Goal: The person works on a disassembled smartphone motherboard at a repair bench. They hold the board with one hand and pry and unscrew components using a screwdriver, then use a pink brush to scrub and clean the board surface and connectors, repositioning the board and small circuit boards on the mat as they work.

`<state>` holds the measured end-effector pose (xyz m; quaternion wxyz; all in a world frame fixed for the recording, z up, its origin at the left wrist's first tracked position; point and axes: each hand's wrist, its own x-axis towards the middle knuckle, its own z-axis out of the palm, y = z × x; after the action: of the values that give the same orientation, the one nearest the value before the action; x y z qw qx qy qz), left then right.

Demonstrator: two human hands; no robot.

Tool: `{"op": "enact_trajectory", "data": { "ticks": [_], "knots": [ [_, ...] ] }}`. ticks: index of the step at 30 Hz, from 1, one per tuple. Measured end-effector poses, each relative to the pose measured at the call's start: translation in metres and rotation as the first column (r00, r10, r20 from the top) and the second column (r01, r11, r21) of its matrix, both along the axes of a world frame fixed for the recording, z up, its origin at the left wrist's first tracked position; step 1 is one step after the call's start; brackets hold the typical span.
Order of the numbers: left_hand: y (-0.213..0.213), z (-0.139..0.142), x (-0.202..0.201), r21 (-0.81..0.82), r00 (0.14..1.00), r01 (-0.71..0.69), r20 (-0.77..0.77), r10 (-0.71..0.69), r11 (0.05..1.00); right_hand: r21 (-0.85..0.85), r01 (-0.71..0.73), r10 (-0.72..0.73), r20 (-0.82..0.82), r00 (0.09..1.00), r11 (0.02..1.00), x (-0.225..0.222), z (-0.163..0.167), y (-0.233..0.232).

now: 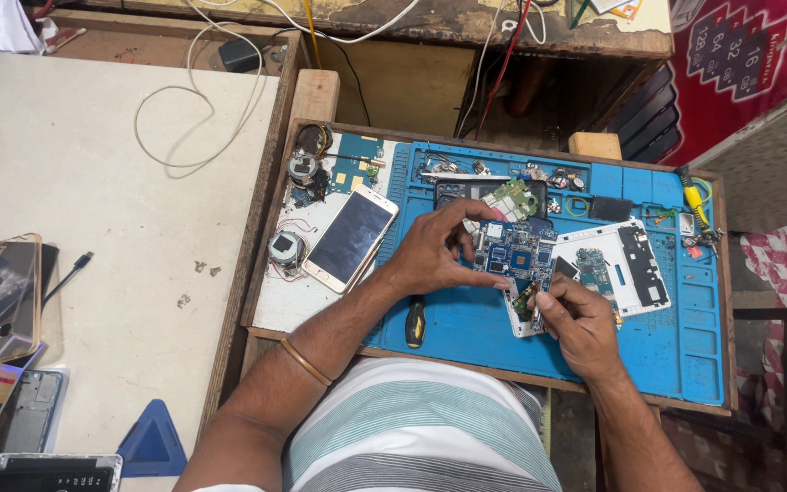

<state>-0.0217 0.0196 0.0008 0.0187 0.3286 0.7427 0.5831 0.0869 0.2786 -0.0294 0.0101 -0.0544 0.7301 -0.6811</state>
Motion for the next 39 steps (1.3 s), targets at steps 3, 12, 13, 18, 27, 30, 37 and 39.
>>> {"op": "enact_trajectory", "data": {
  "ticks": [3, 12, 13, 18, 27, 30, 37, 39],
  "knots": [
    [0.0, 0.001, 0.0, 0.005, 1.0, -0.006, 0.004, 0.006, 1.0, 0.006, 0.004, -0.004, 0.001, 1.0, 1.0, 0.0, 0.0, 0.0],
    [-0.001, 0.005, 0.002, 0.001, 1.0, -0.012, 0.01, 0.012, 1.0, 0.008, 0.018, -0.018, 0.013, 1.0, 1.0, -0.001, 0.001, 0.0],
    [-0.001, 0.005, 0.001, 0.008, 1.0, -0.01, 0.002, 0.01, 1.0, 0.005, 0.019, -0.019, 0.013, 1.0, 1.0, -0.001, 0.001, 0.0],
    [-0.001, 0.0, 0.001, 0.018, 0.998, -0.055, -0.031, 0.055, 0.998, -0.006, 0.061, -0.061, -0.008, 0.998, 0.998, -0.001, 0.007, -0.005],
    [-0.002, -0.005, -0.006, 0.043, 0.98, -0.193, -0.035, 0.195, 0.98, -0.092, 0.231, -0.243, -0.163, 0.956, 0.969, -0.005, 0.026, -0.01],
    [-0.001, -0.004, -0.005, 0.037, 0.98, -0.19, -0.045, 0.192, 0.981, 0.051, 0.206, -0.189, -0.234, 0.954, 0.977, -0.003, 0.026, -0.008],
    [-0.001, -0.006, -0.004, 0.036, 0.987, -0.125, -0.094, 0.128, 0.992, 0.331, 0.222, -0.119, -0.304, 0.945, 0.917, 0.0, 0.024, -0.013],
    [-0.001, -0.007, -0.003, 0.046, 0.989, -0.101, -0.106, 0.105, 0.994, 0.352, 0.22, -0.11, -0.306, 0.946, 0.91, 0.001, 0.027, -0.015]
  ]
}}
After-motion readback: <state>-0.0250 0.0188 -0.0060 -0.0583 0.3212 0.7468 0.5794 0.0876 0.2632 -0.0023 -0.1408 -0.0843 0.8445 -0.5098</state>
